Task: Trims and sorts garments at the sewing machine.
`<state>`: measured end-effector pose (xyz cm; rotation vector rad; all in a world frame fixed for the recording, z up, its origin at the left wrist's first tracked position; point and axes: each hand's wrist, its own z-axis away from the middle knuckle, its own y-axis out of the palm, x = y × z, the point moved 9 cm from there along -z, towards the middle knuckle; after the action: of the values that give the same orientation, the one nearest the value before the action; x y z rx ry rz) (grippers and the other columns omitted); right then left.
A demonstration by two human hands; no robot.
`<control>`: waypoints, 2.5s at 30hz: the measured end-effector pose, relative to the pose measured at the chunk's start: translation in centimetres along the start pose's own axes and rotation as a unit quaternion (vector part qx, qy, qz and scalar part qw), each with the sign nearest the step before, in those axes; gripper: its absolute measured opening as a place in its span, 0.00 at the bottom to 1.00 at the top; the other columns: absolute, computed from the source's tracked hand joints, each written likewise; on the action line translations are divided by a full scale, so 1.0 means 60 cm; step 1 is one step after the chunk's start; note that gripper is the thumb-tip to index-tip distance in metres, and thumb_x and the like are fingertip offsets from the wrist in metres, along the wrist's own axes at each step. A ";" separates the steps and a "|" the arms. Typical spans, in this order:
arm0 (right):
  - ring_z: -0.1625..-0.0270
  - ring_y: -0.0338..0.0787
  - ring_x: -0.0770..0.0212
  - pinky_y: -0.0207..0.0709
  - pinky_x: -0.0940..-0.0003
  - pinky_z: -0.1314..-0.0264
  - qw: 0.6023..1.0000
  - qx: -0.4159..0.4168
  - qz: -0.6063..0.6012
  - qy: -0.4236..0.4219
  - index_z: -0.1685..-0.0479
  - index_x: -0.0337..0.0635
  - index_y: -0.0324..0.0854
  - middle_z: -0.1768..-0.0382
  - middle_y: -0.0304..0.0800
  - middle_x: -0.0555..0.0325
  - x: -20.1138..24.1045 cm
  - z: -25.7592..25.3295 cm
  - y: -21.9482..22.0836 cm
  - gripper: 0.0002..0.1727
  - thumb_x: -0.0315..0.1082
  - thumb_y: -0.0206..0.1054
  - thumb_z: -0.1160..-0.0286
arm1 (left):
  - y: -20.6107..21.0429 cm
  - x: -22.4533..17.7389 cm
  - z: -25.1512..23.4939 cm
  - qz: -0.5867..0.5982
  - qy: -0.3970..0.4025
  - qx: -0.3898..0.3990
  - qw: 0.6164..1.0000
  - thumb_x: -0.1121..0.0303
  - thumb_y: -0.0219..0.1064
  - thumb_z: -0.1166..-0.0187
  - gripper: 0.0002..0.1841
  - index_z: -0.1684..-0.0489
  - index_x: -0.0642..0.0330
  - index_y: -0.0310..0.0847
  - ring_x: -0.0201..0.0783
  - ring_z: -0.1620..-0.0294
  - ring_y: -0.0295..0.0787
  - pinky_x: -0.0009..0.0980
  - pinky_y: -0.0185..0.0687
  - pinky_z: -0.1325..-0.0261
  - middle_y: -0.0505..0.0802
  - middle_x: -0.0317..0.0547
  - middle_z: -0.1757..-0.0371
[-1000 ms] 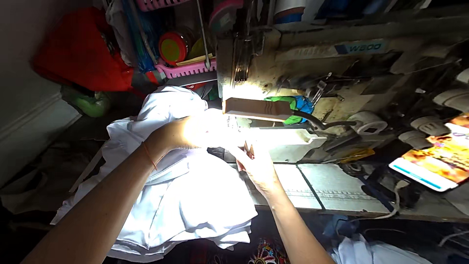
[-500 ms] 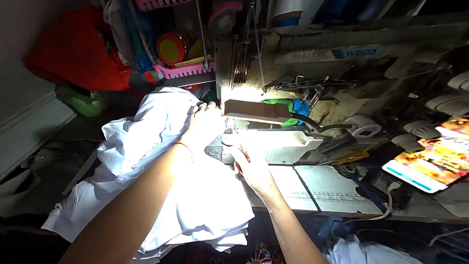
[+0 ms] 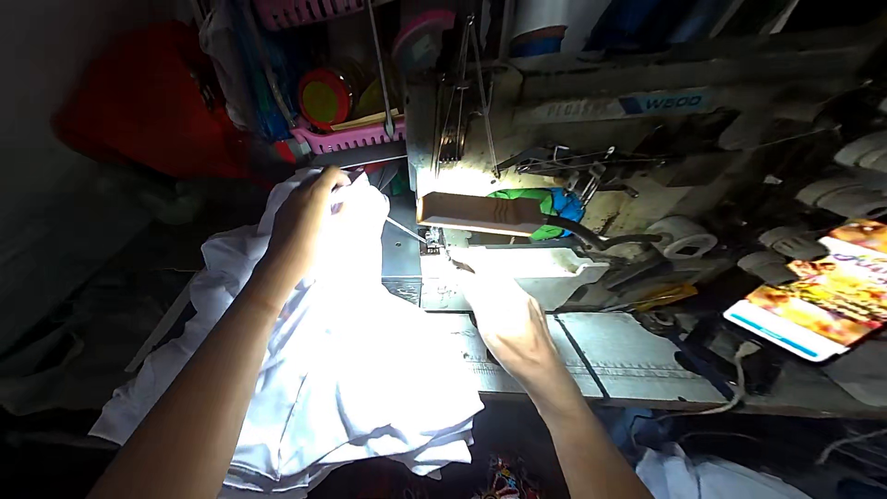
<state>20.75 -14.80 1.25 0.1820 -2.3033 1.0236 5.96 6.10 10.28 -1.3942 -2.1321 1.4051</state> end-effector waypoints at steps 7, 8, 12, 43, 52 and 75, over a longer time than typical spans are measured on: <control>0.62 0.92 0.49 0.82 0.47 0.66 0.986 0.002 0.075 -0.150 0.44 0.47 0.91 0.57 0.92 0.52 0.082 -0.065 0.055 0.12 0.35 0.64 0.17 | -0.021 -0.094 0.153 0.132 0.089 0.118 0.980 0.74 0.69 0.33 0.09 0.58 0.49 0.85 0.21 0.77 0.80 0.21 0.78 0.76 0.91 0.26 0.65; 0.61 0.93 0.50 0.81 0.47 0.65 0.986 -0.002 0.054 -0.159 0.45 0.46 0.91 0.57 0.92 0.52 0.087 -0.067 0.058 0.12 0.35 0.63 0.16 | -0.021 -0.091 0.158 0.157 0.092 0.117 0.976 0.75 0.67 0.32 0.09 0.58 0.51 0.86 0.21 0.75 0.83 0.20 0.81 0.74 0.91 0.28 0.64; 0.47 0.92 0.55 0.82 0.48 0.44 0.991 0.024 -0.068 -0.113 0.41 0.47 0.91 0.48 0.94 0.55 0.075 -0.054 0.036 0.14 0.36 0.61 0.13 | -0.119 0.028 0.144 0.338 -0.019 -0.095 0.936 0.76 0.65 0.21 0.09 0.47 0.58 0.80 0.29 0.55 0.92 0.31 0.91 0.48 0.93 0.34 0.54; 0.71 0.76 0.85 0.69 0.90 0.70 0.879 0.287 -0.358 -0.127 0.54 0.47 0.88 0.58 0.88 0.65 0.102 0.173 0.026 0.15 0.48 0.64 0.14 | 0.016 -0.095 0.376 0.526 -0.132 0.006 0.840 0.65 0.67 0.17 0.08 0.59 0.58 0.88 0.22 0.63 0.92 0.22 0.91 0.55 0.94 0.30 0.64; 0.72 0.72 0.85 0.65 0.92 0.71 0.896 0.230 -0.358 -0.129 0.47 0.44 0.85 0.70 0.81 0.67 0.136 0.167 -0.011 0.14 0.44 0.64 0.14 | 0.022 -0.105 0.392 0.642 -0.155 0.028 0.750 0.69 0.67 0.18 0.08 0.51 0.61 0.88 0.34 0.57 0.96 0.34 0.95 0.49 0.96 0.40 0.56; 0.75 0.77 0.65 0.65 0.70 0.75 0.961 0.074 -0.031 -0.264 0.43 0.59 0.88 0.74 0.83 0.66 0.174 0.203 0.021 0.16 0.49 0.55 0.10 | 0.015 -0.112 0.469 0.516 -0.095 0.128 0.842 0.65 0.61 0.11 0.13 0.56 0.65 0.89 0.26 0.58 0.94 0.25 0.91 0.49 0.96 0.40 0.60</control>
<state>6.13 -21.41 0.16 0.6551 -2.6635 1.2288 -7.62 -15.79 -2.96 -2.5075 -1.1101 2.1085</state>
